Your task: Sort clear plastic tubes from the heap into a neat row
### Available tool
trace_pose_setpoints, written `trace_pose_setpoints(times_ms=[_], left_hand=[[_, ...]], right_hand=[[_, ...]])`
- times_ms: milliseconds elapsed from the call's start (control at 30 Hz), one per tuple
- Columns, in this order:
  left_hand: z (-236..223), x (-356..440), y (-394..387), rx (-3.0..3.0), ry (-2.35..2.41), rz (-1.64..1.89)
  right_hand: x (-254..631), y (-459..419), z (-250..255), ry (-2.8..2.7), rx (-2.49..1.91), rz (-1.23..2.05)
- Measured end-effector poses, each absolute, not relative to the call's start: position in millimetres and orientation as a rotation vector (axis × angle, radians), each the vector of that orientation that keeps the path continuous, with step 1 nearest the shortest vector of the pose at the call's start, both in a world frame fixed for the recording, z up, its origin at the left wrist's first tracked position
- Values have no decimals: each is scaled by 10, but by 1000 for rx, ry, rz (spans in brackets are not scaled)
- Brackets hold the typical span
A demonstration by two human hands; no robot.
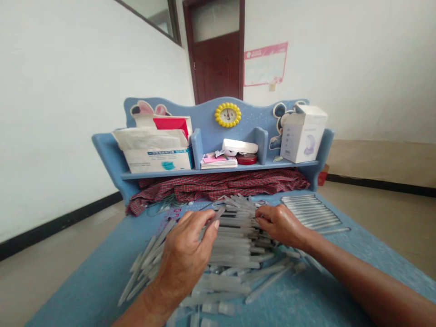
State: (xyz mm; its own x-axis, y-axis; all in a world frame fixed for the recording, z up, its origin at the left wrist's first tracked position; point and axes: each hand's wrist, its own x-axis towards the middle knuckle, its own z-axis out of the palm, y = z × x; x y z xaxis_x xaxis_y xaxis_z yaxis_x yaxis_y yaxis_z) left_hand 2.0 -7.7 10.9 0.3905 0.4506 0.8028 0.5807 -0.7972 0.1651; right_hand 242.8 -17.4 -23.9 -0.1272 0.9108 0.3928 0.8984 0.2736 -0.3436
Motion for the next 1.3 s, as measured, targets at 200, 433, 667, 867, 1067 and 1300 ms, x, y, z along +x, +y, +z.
trace_pose_setpoints(times_ms=[200,433,667,867,1067,1300], left_hand=[[118,-88,40,-2420,-927,-1171],[65,-122,93,-2566,-1011,-961],[61,-89,65,-2640,-1024,-939],[61,-58,38,-2688,-1009,-890],[40,-33,3,-2733,-979,-855],[57,-22,-18,-2785,-905,-788]], right_hand=[[2570,-247,-127,-1594,-1390,425],[2658,-364,-60,-1254,-1144,734],[2644,-405,-36,-1068,-942,920],[2612,-404,-30,-1063,-944,949],[2596,-409,-66,-1098,-957,975],[2584,-409,-65,-1146,-946,943]])
